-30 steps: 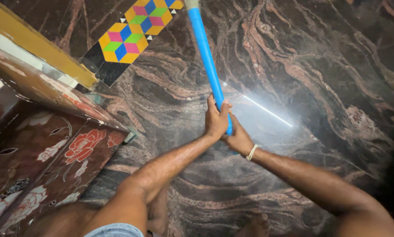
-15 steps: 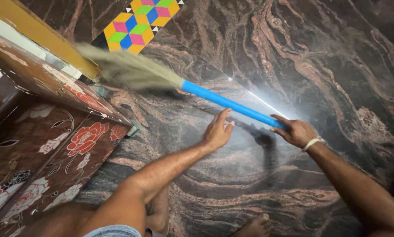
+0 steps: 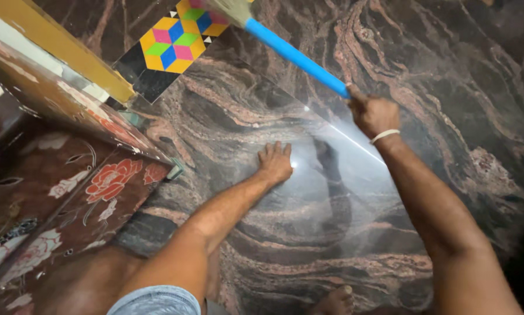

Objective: The person sweeps a marble floor with a broom, including under the edge of a bed, and then picks up and folds a small pink and black mat by hand.

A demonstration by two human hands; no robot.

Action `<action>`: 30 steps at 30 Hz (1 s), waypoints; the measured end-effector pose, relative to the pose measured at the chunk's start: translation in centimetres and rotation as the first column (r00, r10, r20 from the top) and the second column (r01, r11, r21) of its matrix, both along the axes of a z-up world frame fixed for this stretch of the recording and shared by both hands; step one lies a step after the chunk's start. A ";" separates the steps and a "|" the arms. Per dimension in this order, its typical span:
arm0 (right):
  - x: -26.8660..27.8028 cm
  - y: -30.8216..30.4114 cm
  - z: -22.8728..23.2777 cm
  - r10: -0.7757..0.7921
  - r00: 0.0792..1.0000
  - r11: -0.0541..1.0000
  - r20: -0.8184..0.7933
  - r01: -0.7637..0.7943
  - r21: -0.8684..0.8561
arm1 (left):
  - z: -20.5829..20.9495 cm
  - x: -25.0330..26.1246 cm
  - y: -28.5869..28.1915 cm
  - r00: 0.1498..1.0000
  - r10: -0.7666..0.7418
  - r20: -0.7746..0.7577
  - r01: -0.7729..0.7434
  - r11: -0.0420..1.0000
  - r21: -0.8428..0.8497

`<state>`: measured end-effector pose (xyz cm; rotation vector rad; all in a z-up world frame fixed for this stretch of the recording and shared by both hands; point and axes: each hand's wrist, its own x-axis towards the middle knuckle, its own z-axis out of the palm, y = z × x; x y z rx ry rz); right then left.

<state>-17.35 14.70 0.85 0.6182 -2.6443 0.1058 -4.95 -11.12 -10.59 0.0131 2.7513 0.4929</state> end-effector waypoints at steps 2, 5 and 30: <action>1.9 -1.0 0.0 0.070 0.986 0.992 0.151 -0.052 -0.118 | 0.0 -1.1 -1.2 0.997 0.021 0.072 -0.018 0.999 -0.050; 5.5 -1.7 -0.1 0.176 0.960 0.978 0.217 -0.146 -0.148 | -0.1 -1.1 -3.5 0.986 0.006 0.164 0.016 0.991 -0.132; -0.1 -16.1 0.8 0.200 0.845 0.976 0.496 -0.214 -0.029 | -2.5 -2.5 -3.0 0.977 -0.057 0.206 0.095 0.979 -0.180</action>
